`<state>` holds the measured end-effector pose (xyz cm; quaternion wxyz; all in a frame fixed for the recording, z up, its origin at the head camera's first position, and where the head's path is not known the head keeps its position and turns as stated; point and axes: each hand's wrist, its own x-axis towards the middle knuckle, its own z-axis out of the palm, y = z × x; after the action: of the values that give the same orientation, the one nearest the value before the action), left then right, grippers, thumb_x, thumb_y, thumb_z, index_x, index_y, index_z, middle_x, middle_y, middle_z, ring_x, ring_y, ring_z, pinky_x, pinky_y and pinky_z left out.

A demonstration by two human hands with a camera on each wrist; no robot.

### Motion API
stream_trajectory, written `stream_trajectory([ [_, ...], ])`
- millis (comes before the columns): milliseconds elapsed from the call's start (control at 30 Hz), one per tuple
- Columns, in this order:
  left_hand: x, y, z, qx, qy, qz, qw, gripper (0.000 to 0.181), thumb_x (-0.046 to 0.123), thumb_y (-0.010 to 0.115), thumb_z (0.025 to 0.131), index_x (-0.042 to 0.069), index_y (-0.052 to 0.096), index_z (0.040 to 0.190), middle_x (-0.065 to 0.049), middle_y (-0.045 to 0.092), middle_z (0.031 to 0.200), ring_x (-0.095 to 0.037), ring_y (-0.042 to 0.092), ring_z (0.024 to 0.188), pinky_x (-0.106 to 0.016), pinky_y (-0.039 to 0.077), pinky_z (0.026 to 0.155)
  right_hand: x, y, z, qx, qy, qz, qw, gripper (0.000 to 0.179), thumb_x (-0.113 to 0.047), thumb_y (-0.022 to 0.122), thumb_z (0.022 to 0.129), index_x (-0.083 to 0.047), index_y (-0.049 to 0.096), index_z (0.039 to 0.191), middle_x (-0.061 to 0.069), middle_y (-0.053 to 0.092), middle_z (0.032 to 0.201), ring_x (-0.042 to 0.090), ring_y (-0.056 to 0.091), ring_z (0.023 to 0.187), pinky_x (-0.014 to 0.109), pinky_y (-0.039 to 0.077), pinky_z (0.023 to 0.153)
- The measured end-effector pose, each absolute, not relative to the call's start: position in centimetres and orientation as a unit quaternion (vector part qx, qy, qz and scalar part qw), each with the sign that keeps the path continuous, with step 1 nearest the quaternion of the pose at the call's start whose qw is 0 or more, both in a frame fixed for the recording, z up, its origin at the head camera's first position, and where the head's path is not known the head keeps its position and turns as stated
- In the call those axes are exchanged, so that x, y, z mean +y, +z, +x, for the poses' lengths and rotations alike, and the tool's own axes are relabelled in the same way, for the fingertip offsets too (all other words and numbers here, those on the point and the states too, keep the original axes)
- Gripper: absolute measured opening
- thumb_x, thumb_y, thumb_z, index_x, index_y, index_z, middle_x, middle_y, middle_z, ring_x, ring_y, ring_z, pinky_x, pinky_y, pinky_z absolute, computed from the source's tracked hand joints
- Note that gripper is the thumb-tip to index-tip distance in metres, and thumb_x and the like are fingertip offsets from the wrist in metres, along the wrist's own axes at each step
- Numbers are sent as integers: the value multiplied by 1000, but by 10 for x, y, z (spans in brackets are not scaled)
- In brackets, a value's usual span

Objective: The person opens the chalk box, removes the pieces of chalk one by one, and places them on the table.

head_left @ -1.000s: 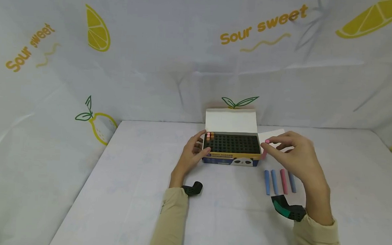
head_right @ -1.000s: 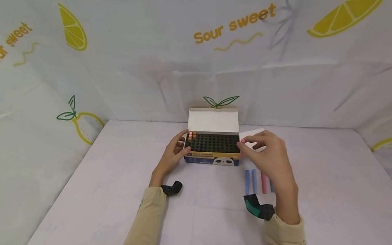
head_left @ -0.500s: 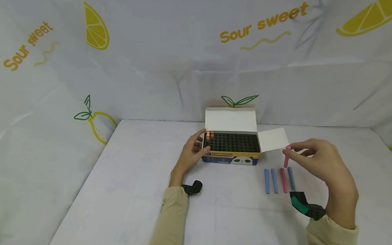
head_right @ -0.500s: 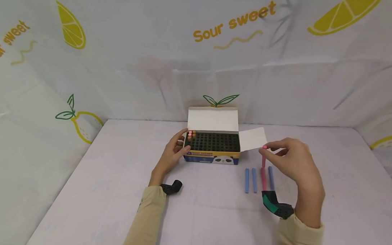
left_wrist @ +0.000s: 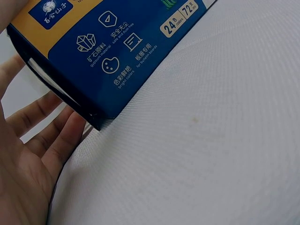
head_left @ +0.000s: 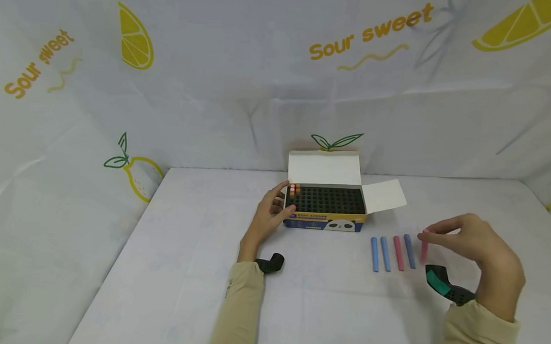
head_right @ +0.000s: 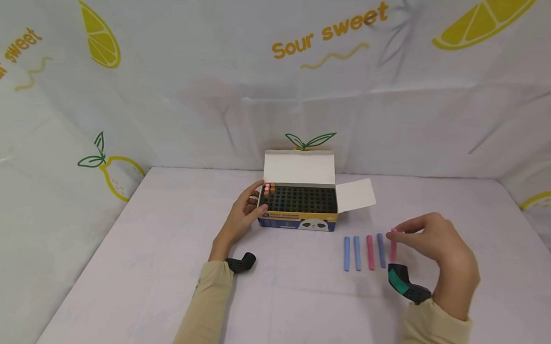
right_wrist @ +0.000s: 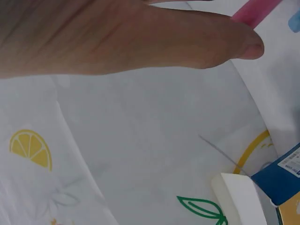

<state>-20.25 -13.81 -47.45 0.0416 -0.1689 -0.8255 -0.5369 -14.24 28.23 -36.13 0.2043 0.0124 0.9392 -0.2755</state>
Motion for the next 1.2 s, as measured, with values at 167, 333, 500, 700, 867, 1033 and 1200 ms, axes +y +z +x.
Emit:
stream_trajectory([
  [167,-138,-475,-202,-826,-536,-168,41,72,59,61,95,32,38,158,-16,54,130,-24,58,99,-40,52,91,290,-370,-150,925,-283,26,253,72,-51,67,95,10,62,132,38,55,138,54,58,115,56,54,84],
  [333,-138,-476,-203,-827,-534,-171,42,74,62,59,94,31,37,158,-17,54,130,-24,58,99,-40,52,90,291,-379,-153,929,-284,28,237,69,-50,67,95,7,63,133,38,56,137,50,61,111,52,56,81],
  [500,-138,-476,-204,-826,-534,-173,41,71,56,61,96,31,37,158,-16,54,130,-24,58,100,-40,52,91,290,-385,-155,930,-283,33,232,70,-52,65,96,4,59,139,39,50,142,51,62,108,53,55,80],
  [700,-138,-475,-203,-826,-537,-168,32,70,53,61,96,34,36,158,-16,53,131,-24,58,101,-40,52,92,292,-395,-158,932,-287,38,216,68,-53,64,96,2,61,137,36,54,140,44,61,106,47,54,77],
  [867,-139,-475,-203,-827,-537,-166,32,69,50,62,97,34,36,158,-15,53,132,-24,57,102,-41,52,93,293,-404,-160,930,-293,47,218,69,-54,63,96,1,61,137,35,55,140,49,58,115,51,54,83],
  [1033,-139,-475,-202,-827,-536,-165,33,68,47,63,97,35,36,158,-15,53,131,-23,58,102,-41,52,93,293,-407,-160,929,-296,57,216,71,-57,65,94,-1,62,137,37,50,144,51,56,119,53,53,84],
  [1200,-139,-475,-203,-825,-540,-163,34,67,43,64,97,35,37,158,-13,54,130,-22,58,99,-39,52,92,292,-409,-162,929,-298,54,213,72,-57,67,92,0,62,137,39,47,145,53,54,122,55,52,85],
])
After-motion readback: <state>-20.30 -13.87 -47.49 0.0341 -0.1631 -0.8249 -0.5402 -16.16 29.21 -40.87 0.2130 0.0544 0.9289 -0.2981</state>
